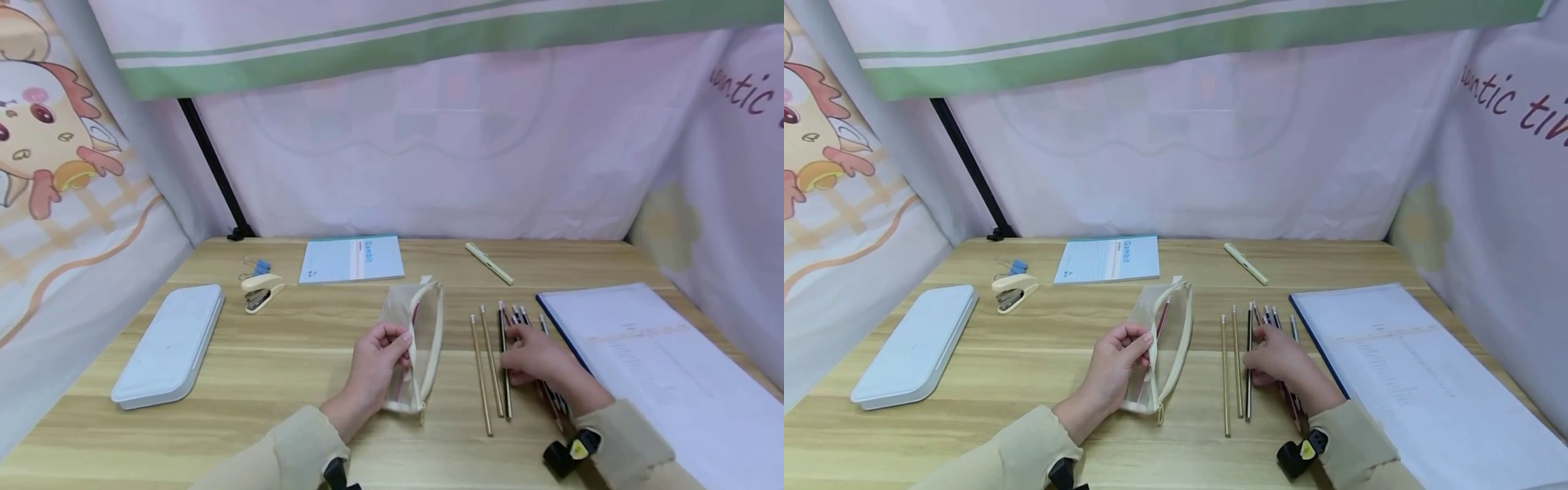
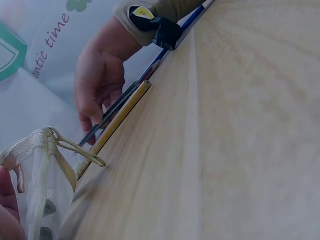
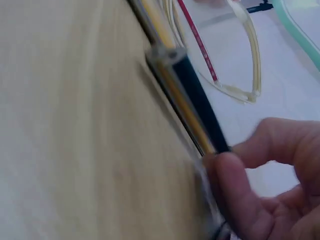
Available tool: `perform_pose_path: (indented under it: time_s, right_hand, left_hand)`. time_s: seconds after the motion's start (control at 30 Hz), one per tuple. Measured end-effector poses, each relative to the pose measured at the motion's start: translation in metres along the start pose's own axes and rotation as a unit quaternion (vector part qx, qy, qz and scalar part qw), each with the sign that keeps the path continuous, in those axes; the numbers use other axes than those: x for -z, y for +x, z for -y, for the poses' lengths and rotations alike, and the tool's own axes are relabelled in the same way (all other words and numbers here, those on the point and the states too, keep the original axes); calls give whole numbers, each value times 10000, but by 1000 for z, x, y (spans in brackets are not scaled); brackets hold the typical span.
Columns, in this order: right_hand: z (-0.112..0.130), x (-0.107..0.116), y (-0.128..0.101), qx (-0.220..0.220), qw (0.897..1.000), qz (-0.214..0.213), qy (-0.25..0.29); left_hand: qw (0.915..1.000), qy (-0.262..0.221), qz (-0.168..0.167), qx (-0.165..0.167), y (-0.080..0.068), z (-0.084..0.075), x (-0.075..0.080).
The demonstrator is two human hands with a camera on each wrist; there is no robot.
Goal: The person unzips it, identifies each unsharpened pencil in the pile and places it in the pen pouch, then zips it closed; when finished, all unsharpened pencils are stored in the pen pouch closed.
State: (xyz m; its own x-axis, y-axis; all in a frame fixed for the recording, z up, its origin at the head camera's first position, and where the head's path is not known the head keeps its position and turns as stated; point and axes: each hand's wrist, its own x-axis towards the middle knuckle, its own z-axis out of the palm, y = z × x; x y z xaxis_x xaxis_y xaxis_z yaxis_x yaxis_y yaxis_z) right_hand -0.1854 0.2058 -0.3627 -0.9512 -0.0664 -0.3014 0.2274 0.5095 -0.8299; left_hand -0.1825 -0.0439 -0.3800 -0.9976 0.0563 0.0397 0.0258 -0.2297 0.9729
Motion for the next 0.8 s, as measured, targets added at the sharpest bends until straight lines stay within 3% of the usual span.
perform_pose_path:
  time_s: [0.13,0.33,0.6,0.8]
  right_hand:
    - [7,-9,4,289,9938,-308,1031]
    - [38,-38,9,763,9680,-699,2284]
    - [48,-80,11,491,9697,-102,2391]
    - [46,-96,11,345,9693,352,2409]
  left_hand:
    - [10000,-9,17,29,-1,0,-1]
    - [10000,-29,34,42,-1,0,-4]
    - [10000,-73,23,-25,-2,-1,-8]
    - [10000,31,52,-26,-4,0,-10]
